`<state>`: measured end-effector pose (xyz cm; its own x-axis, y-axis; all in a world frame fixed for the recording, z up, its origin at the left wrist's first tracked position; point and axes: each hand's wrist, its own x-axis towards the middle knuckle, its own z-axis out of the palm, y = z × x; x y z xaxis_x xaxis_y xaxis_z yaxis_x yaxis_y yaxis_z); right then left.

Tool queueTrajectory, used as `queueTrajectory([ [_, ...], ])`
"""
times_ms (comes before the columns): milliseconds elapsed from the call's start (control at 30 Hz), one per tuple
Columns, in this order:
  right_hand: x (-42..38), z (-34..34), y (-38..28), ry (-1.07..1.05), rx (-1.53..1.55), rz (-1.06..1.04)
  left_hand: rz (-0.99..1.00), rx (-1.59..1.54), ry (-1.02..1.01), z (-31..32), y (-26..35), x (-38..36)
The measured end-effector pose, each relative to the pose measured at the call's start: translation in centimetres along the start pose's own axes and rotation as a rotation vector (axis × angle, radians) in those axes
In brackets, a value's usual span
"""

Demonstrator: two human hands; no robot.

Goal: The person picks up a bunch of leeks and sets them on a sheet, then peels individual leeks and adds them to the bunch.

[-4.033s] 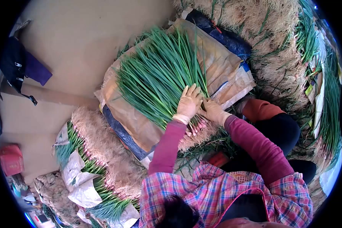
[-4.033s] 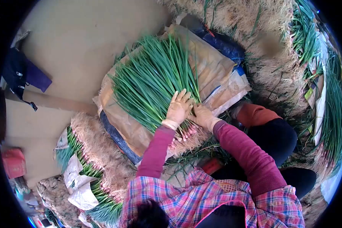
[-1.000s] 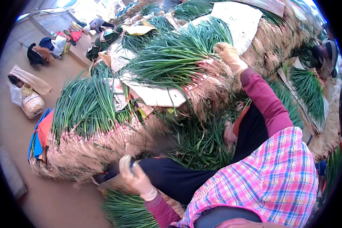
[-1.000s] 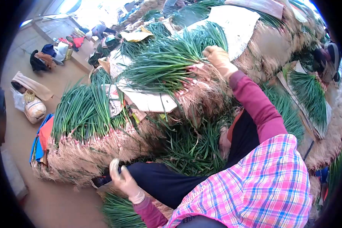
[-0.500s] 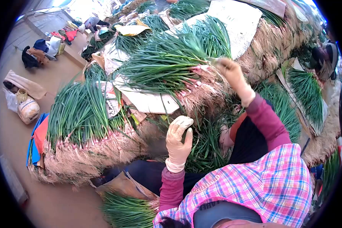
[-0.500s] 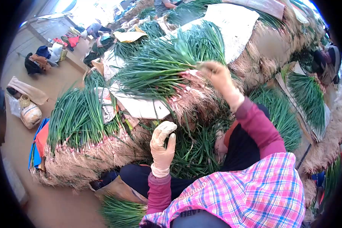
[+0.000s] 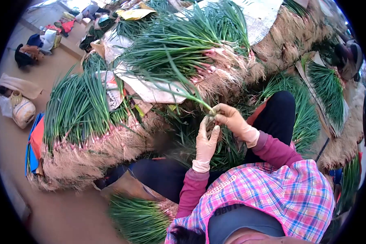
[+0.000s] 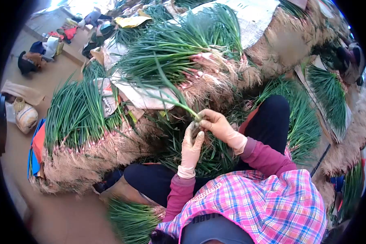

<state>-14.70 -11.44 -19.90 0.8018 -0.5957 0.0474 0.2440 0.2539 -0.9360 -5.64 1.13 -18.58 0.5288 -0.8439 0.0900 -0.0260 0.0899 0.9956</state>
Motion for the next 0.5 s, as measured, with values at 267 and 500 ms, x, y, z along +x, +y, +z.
queueTrajectory([
  [267,-0.2,-0.6,0.3,-0.105,-0.060,0.063,-0.364,-0.461,-0.238,-1.0,-2.7,0.2],
  [500,1.3,0.4,-1.0,0.058,-1.229,-0.436,-0.269,-0.195,-0.102,-0.4,-3.6,0.4],
])
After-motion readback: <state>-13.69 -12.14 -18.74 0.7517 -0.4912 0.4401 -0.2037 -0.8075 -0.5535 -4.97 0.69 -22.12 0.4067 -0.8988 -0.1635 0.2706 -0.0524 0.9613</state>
